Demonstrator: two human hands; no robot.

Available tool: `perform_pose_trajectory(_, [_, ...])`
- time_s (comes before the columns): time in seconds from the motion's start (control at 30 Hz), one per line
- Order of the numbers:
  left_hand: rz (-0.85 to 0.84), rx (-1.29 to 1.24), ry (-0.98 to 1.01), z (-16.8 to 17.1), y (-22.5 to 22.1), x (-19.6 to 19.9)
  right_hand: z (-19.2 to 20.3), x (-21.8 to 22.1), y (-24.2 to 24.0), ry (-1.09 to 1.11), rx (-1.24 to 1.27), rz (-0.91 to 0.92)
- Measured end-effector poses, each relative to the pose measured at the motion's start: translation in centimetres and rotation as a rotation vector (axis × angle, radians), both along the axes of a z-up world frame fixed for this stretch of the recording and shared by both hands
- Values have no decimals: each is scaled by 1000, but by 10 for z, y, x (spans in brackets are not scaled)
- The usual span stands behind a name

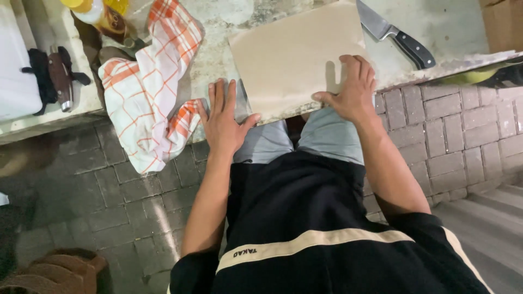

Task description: Folding and cutting brown paper sheets to size using a kitchen knife on a low work surface.

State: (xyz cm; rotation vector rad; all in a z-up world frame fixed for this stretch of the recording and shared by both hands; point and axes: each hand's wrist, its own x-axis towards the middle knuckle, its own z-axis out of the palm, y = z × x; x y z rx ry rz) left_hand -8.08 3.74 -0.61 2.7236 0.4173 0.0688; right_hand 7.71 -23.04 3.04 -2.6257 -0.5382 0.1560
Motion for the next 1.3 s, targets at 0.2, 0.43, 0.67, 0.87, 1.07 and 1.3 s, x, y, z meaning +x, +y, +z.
perform_pose_trajectory(0.2, [14, -55, -18, 6, 0, 5, -1, 43, -88, -102, 16, -152])
perform_pose_trajectory(0.43, [16, -205, -78, 4, -5, 5, -38, 56, -126, -252, 291, -280])
perform_pose_trajectory(0.67, [-120, -48, -333, 15, -30, 23, -18, 44, -98, -397, 264, -134])
perform_pose_trajectory(0.87, [-349, 186, -172, 15, -51, 48, -21, 101, -128, -373, -159, -120])
perform_pose_trajectory(1.07, [-177, 371, -56, 22, -68, 10, -39, 124, -177, -353, -334, 54])
perform_pose_trajectory(1.3, [-547, -88, 45, 27, -93, -4, 13, 20, -202, 405, 592, -96])
